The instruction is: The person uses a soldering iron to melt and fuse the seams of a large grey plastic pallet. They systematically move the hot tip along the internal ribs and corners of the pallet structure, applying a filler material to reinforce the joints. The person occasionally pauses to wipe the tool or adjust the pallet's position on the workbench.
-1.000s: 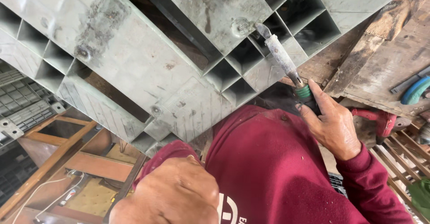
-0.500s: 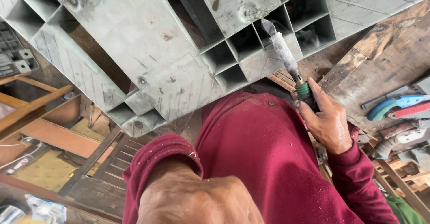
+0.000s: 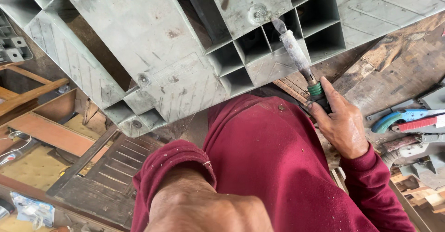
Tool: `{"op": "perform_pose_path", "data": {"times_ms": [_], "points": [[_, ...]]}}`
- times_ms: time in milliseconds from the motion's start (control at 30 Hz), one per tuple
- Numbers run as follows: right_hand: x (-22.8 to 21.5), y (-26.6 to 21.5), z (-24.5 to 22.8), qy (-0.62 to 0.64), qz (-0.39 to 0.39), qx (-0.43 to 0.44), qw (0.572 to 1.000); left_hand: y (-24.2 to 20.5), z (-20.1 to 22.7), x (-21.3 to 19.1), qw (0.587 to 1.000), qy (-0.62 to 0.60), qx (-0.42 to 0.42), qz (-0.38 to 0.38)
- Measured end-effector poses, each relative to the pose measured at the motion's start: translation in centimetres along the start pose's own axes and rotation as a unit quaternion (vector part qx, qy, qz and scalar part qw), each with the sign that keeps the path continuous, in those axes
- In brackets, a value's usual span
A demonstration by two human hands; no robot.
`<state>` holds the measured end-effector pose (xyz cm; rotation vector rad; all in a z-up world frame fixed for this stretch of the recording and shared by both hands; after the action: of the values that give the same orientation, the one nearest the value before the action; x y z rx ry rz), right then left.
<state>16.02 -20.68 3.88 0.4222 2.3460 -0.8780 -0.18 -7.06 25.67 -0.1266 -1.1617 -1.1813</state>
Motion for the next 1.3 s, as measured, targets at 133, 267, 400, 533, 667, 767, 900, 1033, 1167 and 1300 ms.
{"op": "perform_pose_path", "data": {"times_ms": [133,267,400,533,667,767,900,1033,1167,1300], "points": [[0.0,0.2,-0.1,-0.068,0.007,-0.003,0.998,-0.7,1.3,-7.6,0.944,0.297,0.048,0.140],[0.0,0.2,-1.1,-0.076,0.027,-0.020,0.997,-1.6,1.0,-17.1,0.763,0.598,0.009,0.243],[0.4,0.4,-0.2,0.025,-0.038,0.076,0.996,-0.4,-2.1,-23.2,0.616,0.770,-0.033,0.165],[-0.4,0.3,-1.5,0.027,-0.051,0.068,0.996,0.6,-5.4,-26.3,0.478,0.874,-0.081,0.036],[-0.5,0.8,-2.0,0.005,-0.081,0.120,0.990,1.8,-7.6,-28.9,0.481,0.870,-0.099,-0.048],[-0.8,1.4,-3.8,-0.002,-0.101,0.093,0.990,2.0,-8.4,-31.3,0.519,0.842,-0.136,-0.047],[-1.4,2.2,-7.1,-0.156,-0.097,0.033,0.982,2.2,-8.3,-32.2,0.549,0.827,-0.118,-0.033],[-1.0,2.3,-5.7,-0.471,-0.216,0.131,0.845,1.4,-6.9,-33.1,0.625,0.774,-0.096,0.011],[-2.2,3.0,-7.8,-0.493,-0.174,0.119,0.844,1.1,-6.0,-33.9,0.682,0.726,-0.077,0.039],[-1.2,2.0,-7.3,-0.526,-0.217,0.160,0.807,0.8,-5.9,-33.7,0.677,0.734,-0.052,0.029]]}}
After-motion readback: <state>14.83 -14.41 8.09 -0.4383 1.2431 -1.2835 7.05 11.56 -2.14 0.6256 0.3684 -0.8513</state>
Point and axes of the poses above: each hand's wrist, its own y-axis towards the middle knuckle, its own x-axis out of the palm, z = x × y, the point moved 10 cm from there along y, towards the middle knuckle, and after that the axes turned 12 degrees about x, right-handed, at the moved point
